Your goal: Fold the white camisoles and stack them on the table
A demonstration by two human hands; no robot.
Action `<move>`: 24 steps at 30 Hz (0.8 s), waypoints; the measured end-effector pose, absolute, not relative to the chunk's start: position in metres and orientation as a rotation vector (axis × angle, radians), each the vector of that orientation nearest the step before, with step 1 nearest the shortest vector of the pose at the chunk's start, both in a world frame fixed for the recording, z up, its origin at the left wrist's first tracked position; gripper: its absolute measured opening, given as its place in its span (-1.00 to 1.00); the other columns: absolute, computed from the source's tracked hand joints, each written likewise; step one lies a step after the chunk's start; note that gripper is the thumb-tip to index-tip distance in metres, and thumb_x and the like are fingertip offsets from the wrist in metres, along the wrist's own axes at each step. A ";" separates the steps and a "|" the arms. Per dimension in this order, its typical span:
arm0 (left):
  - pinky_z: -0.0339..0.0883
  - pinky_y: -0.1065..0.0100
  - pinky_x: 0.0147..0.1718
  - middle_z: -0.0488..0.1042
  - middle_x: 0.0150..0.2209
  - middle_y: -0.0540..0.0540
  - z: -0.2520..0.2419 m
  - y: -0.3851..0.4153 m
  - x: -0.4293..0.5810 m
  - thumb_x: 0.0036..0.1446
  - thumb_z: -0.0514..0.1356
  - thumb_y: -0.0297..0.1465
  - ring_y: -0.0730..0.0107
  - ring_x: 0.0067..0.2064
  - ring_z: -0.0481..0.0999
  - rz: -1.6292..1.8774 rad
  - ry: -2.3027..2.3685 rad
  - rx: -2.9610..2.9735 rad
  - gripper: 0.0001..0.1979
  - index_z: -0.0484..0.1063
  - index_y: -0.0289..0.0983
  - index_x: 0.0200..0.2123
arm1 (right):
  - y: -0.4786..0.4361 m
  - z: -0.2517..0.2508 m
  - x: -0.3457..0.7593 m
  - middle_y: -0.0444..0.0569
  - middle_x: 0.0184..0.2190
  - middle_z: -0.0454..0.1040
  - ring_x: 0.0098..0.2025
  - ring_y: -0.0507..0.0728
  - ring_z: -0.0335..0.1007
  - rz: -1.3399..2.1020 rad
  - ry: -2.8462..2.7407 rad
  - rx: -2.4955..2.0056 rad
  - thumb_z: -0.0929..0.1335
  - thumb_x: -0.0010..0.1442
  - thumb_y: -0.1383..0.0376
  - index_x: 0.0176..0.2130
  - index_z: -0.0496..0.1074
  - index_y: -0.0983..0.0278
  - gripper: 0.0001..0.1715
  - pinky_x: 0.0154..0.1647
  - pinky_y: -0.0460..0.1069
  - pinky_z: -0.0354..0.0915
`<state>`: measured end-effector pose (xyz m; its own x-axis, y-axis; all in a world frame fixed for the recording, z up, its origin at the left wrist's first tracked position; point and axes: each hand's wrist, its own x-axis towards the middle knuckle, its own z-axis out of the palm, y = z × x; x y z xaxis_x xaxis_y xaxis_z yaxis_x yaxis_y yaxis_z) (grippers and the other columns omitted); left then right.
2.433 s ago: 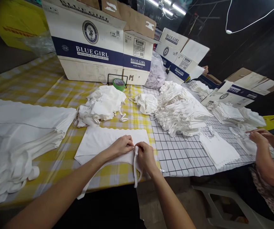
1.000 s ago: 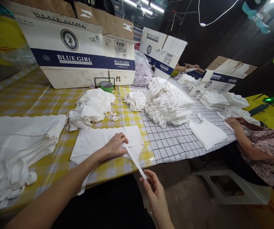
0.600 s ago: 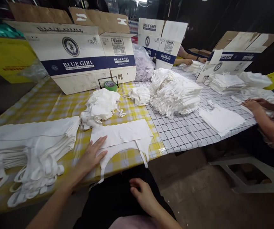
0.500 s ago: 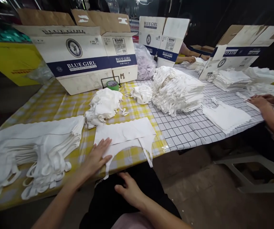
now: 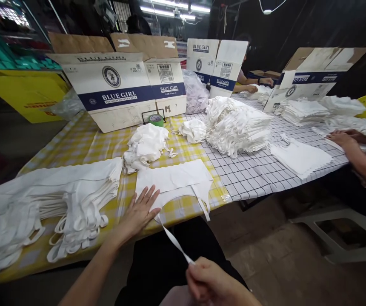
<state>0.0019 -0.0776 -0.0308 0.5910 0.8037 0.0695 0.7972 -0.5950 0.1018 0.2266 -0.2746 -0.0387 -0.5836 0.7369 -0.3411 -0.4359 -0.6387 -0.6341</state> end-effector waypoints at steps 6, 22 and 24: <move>-0.28 -0.04 0.19 -0.15 0.30 -0.04 -0.025 -0.081 0.001 0.21 -0.15 -0.09 0.17 0.30 -0.20 0.196 1.361 2.711 -0.43 -0.13 -0.10 0.25 | -0.280 -0.072 0.240 -0.18 -0.54 0.29 -0.64 -0.08 0.16 1.821 -0.574 -1.377 0.33 0.07 0.06 -0.31 0.37 0.29 -0.66 -0.69 -0.19 0.05; -0.27 -0.06 0.18 -0.16 0.30 -0.03 -0.023 -0.080 0.001 0.20 -0.15 -0.08 0.17 0.30 -0.20 0.162 1.375 2.680 -0.43 -0.14 -0.07 0.25 | -0.212 -0.054 0.120 -0.09 -0.56 0.40 -0.43 0.05 0.30 1.521 -1.235 -1.277 0.19 0.20 0.05 -0.39 0.48 0.36 -0.50 -0.32 -0.08 0.19; -0.27 -0.05 0.18 -0.17 0.30 -0.03 -0.025 -0.080 0.001 0.20 -0.15 -0.07 0.17 0.30 -0.20 0.169 1.372 2.680 -0.42 -0.14 -0.07 0.25 | -0.230 -0.041 0.133 -0.13 -0.63 0.34 -0.53 0.00 0.24 1.600 -1.310 -1.271 0.20 0.19 0.05 -0.37 0.49 0.35 -0.52 -0.43 -0.12 0.15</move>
